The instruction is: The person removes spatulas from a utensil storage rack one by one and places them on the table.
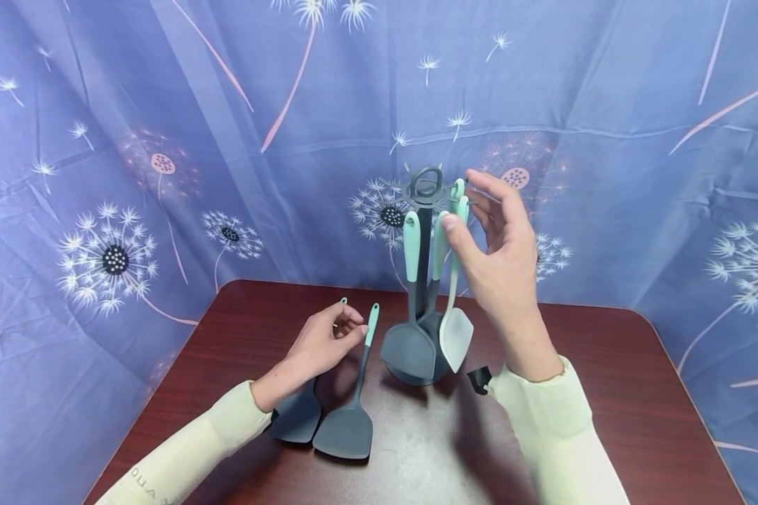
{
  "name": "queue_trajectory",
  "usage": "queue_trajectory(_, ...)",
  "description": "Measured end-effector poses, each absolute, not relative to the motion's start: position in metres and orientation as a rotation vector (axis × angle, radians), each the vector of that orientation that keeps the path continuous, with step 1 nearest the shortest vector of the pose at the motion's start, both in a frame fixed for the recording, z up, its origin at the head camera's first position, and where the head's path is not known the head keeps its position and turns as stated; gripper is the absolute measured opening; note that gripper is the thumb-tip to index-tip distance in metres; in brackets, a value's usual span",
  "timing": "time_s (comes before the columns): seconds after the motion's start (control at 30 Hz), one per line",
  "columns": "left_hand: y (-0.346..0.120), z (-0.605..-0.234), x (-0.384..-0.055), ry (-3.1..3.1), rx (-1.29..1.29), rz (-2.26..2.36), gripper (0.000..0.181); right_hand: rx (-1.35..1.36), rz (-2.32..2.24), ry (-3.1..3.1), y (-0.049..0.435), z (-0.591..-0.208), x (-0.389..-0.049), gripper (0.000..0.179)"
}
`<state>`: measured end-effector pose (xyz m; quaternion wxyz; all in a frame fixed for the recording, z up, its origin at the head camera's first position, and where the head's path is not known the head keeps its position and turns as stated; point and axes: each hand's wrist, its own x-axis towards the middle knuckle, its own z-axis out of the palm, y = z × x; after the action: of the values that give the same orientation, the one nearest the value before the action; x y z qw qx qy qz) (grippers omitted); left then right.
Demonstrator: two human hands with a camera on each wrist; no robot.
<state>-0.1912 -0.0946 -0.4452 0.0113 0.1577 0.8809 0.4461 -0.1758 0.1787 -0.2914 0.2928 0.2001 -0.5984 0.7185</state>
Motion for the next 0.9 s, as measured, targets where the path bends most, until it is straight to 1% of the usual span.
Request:
queue_trajectory(0.37,-0.084,-0.435,-0.189,2.75,0.599,1.551,0.022,0.539,1.93,-1.585,0.179,-0.293,-0.176,0.053)
queue_trajectory(0.63,-0.08,-0.429,-0.187,2.77,0.663,1.608,0.02,0.545,1.936,-1.578,0.178,-0.294,-0.177,0.052)
queue_trajectory(0.9,-0.076,-0.42,-0.185,2.73,0.714,1.696,0.024,0.547,1.928,-1.568,0.178,-0.294,-0.177,0.05)
